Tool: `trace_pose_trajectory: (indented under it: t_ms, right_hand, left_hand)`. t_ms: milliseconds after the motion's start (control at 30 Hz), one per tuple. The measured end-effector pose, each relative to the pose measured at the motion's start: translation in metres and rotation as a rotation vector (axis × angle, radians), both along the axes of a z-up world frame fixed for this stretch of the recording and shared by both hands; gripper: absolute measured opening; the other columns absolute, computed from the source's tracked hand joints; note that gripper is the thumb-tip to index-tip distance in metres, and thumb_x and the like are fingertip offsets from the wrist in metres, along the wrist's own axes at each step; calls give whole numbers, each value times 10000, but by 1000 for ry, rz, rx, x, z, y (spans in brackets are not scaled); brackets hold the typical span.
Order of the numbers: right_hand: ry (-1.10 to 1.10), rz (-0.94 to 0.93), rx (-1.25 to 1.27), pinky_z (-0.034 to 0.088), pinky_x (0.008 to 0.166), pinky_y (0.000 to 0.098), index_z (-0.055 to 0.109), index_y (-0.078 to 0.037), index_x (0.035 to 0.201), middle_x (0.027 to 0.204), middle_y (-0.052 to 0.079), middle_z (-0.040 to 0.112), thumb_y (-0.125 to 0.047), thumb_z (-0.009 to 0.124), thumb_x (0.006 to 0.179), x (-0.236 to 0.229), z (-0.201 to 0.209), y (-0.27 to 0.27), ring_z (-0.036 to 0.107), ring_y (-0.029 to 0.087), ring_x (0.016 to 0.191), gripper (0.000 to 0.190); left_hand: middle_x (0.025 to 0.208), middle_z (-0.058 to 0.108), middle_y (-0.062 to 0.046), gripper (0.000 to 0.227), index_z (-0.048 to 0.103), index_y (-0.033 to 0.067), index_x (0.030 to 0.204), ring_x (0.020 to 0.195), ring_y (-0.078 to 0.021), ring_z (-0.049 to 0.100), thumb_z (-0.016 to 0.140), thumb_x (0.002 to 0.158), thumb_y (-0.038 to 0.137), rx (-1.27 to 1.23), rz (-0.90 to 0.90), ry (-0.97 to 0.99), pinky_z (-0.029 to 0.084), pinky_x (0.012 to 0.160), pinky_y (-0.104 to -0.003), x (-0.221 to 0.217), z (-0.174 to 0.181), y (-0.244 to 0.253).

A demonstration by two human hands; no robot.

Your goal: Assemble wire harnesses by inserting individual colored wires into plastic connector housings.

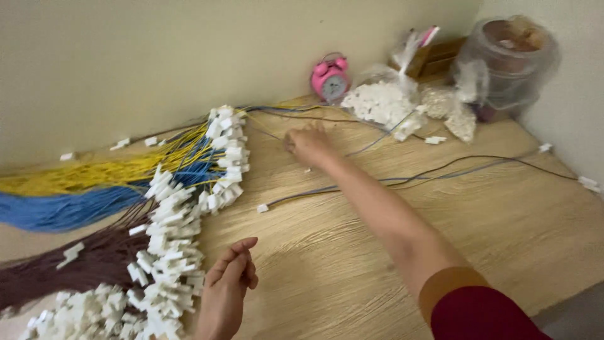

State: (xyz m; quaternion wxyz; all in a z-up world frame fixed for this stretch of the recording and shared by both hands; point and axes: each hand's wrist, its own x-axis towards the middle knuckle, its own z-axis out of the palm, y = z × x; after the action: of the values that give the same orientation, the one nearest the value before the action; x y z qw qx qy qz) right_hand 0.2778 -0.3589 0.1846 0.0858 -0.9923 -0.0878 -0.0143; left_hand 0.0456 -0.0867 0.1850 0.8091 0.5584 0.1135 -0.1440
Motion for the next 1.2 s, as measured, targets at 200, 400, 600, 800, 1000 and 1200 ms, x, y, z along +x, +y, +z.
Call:
trace_pose_trajectory:
  t_ms: [200,400,600,800,1000,1200]
  right_hand:
    - [-428,118,336,520,779,537,631,-51,1116,1052,218,667,-279,573,1021,34,-30,-31,657,434,962,253]
    - [-455,85,206,499,570,454,672,-100,1032,770,115,641,-280,548,1049,-67,122,-4,652,327,664,219]
    - [-919,467,18,532,674,392,700,-109,1043,910,49,674,-135,658,970,-192,158,-7,671,254,830,88]
    - [-678,221,47,537,627,326,746,-161,1128,895,41,722,-305,707,973,-234,173,-91,657,178,742,215]
    - [51,-106,522,486,656,318,764,-102,1156,837,68,665,-274,634,1020,-240,175,-205,550,141,743,255]
    - [228,-121,328,546,823,305,729,-143,1183,1020,19,759,-275,687,912,-248,158,-182,703,111,912,305]
  left_hand:
    - [624,428,-10,434,706,24,1274,558,-119,400,549,1008,329,158,-76,-60,338,513,-277,42,10,-24]
    - [669,439,37,504,693,82,1280,576,-82,410,541,998,472,101,-110,-145,370,526,-253,91,61,-75]
    - [713,482,33,273,654,116,962,574,-103,434,545,1016,360,-369,-33,-147,363,486,-271,132,108,-111]
    - [655,458,31,201,628,130,889,496,-88,409,592,1010,286,-433,70,-216,300,413,-251,145,135,-70]
    - [760,414,57,245,635,178,1006,652,-65,372,595,1130,385,-189,154,-754,311,567,-242,81,204,57]
    - [900,428,75,235,499,164,1057,706,-14,351,474,1280,234,-165,121,-880,252,599,-159,95,48,302]
